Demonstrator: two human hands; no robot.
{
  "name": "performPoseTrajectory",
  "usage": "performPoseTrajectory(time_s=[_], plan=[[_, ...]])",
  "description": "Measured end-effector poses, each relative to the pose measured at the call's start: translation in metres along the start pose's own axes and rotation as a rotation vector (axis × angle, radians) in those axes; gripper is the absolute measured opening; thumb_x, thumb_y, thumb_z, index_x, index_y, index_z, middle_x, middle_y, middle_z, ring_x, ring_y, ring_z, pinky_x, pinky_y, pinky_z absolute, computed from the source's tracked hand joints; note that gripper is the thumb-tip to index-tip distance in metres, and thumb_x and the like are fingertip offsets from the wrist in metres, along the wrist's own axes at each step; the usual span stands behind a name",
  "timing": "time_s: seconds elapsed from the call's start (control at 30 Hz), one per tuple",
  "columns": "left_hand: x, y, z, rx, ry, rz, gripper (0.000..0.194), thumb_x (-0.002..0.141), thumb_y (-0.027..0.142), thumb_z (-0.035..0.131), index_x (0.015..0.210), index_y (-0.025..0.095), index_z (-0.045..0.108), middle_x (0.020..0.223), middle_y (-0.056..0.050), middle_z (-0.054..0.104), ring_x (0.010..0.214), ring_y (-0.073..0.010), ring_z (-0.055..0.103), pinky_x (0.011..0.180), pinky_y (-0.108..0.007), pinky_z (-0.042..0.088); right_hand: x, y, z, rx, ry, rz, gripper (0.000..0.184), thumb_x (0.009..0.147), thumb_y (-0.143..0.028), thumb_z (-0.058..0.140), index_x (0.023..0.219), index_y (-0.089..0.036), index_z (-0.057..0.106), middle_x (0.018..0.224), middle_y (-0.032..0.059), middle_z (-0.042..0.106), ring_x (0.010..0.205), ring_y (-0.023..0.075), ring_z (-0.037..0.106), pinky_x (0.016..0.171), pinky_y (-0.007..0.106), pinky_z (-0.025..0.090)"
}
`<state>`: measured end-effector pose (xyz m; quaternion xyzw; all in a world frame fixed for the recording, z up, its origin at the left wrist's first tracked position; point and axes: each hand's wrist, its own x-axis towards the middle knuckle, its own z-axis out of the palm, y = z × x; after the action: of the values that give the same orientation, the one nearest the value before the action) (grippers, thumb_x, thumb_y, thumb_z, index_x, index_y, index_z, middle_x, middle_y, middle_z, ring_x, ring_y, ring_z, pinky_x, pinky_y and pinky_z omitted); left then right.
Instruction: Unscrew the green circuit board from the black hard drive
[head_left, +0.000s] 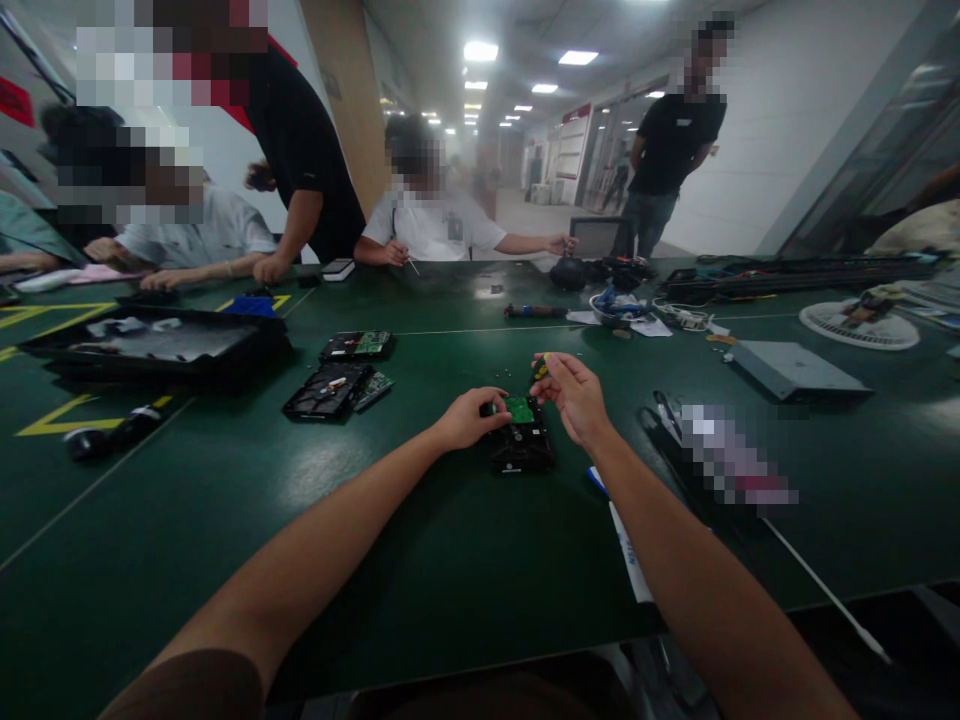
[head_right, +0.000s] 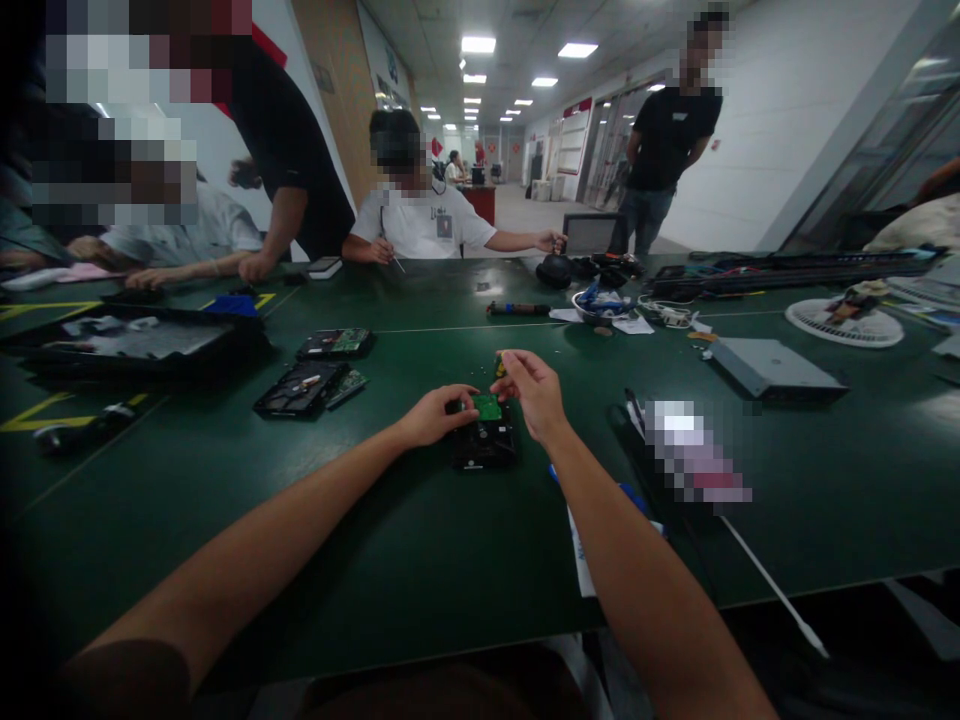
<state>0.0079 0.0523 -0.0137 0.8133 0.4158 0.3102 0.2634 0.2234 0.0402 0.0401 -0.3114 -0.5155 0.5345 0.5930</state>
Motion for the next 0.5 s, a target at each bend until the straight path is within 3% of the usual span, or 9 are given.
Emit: performPoseTrajectory(time_s=[0.13,0.23,0.5], plan=[[-0.0001,0.0013,0.0004,0.004,-0.005,-0.015,0.014,0.089,0.035,0.068,0.091,0.022,0.068,0.132,-0.007,0.066,0.118,-0.0255,0.062,0.106,-0.044,0.044,-0.001,0.001,0.0003,0.026,0.005,-0.012,0.034,0.083,-0.052,0.074,0.099,-0.024,0.063,0.109,0.003,0.072,0.066,0.0124,0.07,0.053,0.024,0.053],[0.0,0.0026,0.0005,0.002,-0.003,-0.013,0.013,0.089,0.035,0.069,0.092,0.022,0.068,0.132,-0.007,0.065,0.119,-0.0257,0.061,0.106,-0.044,0.044,-0.0013,0.0009,-0.0005,0.058,-0.004,0.001,0.035,0.085,-0.056,0.07,0.099,-0.026,0.06,0.106,0.0022,0.073,0.069,0.0137,0.072,0.059,0.026,0.056],[-0.0002,0.0036,0.0014,-0.013,-0.001,-0.01,0.014,0.089,0.035,0.068,0.092,0.021,0.068,0.131,-0.008,0.066,0.118,-0.0258,0.062,0.106,-0.045,0.044,0.0,0.0001,-0.0041,-0.027,0.019,-0.002,0.037,0.083,-0.053,0.073,0.106,-0.025,0.069,0.095,0.0003,0.07,0.059,0.0093,0.064,0.044,0.021,0.043]])
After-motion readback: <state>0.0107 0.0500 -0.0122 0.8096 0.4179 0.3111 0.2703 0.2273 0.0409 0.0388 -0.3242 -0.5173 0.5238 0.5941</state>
